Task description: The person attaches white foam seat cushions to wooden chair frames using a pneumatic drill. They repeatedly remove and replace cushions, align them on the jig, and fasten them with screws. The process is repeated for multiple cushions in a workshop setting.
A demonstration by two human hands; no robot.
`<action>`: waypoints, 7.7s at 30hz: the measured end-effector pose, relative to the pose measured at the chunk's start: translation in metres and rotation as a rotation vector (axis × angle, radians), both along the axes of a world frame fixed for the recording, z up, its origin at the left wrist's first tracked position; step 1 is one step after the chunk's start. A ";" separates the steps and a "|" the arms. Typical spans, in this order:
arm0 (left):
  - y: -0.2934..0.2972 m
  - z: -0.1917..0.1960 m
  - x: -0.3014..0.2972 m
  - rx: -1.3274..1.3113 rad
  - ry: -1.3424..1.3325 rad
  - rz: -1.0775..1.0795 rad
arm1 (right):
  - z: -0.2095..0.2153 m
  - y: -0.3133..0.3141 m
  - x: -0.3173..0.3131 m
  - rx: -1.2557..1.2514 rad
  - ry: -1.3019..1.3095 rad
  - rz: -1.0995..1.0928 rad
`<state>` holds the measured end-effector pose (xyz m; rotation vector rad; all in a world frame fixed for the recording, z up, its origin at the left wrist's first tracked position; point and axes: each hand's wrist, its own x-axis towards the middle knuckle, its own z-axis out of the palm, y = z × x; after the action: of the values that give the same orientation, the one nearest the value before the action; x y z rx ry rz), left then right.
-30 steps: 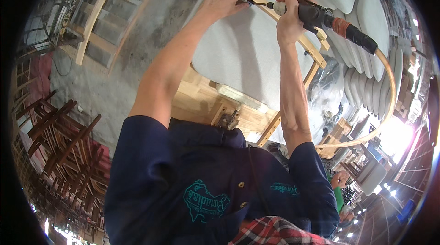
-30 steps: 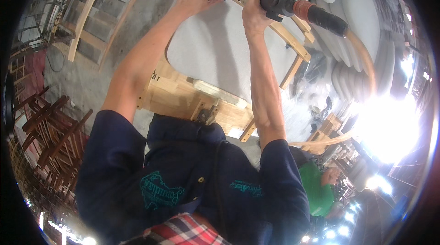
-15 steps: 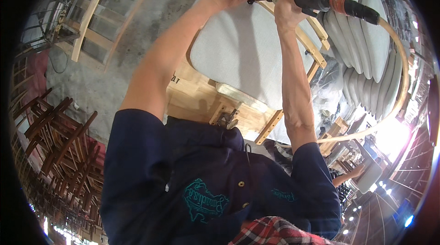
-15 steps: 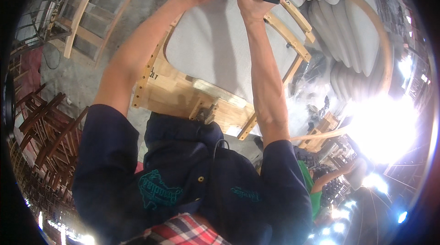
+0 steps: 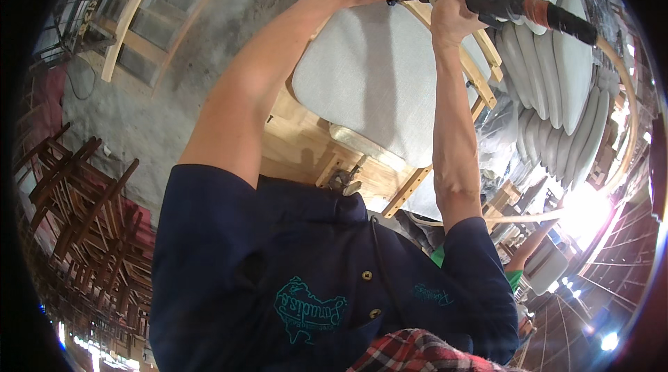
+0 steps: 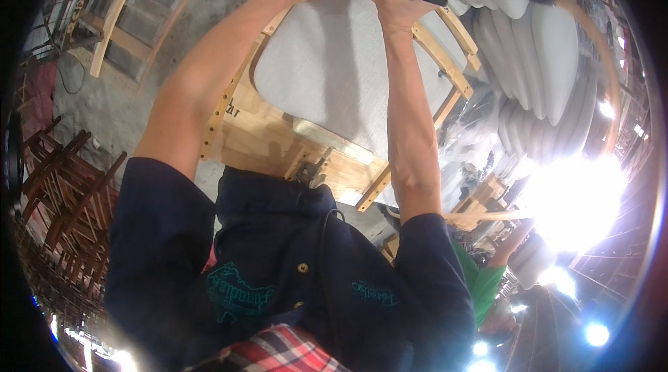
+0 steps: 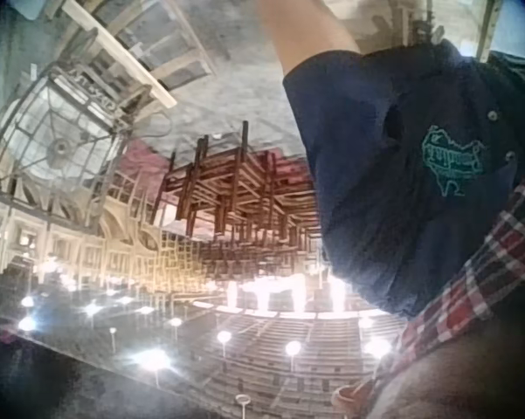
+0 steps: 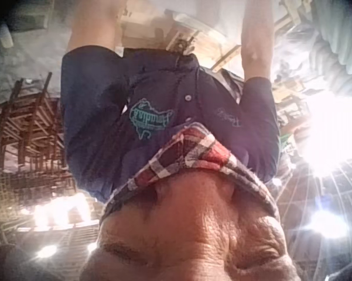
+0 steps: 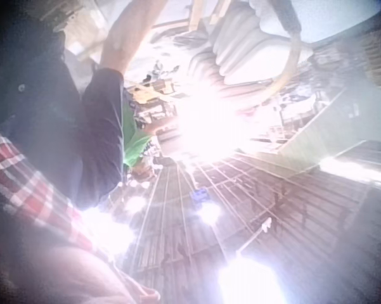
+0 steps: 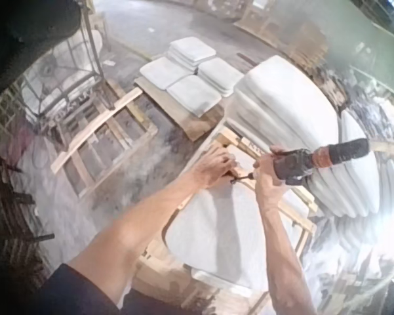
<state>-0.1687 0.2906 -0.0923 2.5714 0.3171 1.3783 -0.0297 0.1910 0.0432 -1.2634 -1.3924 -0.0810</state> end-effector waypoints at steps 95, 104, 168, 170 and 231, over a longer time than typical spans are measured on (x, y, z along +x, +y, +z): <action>-0.009 0.006 0.003 -0.126 0.204 0.023 | -0.003 -0.001 -0.007 -0.006 -0.048 0.006; -0.009 -0.008 0.008 -0.092 0.166 0.033 | -0.002 -0.001 -0.018 -0.049 0.168 0.010; -0.011 0.009 0.001 -0.112 0.215 0.050 | -0.008 -0.004 -0.023 -0.105 0.206 0.030; -0.009 0.008 0.002 -0.126 0.216 0.026 | -0.012 -0.003 -0.012 -0.082 0.062 0.011; -0.114 0.097 0.004 -0.185 1.063 0.185 | 0.070 -0.447 -0.016 0.159 0.513 -0.820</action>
<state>-0.1644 0.1763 0.0051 2.8945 0.7880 -0.1269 -0.0460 -0.2562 0.1134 -1.5125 -0.3710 -0.3900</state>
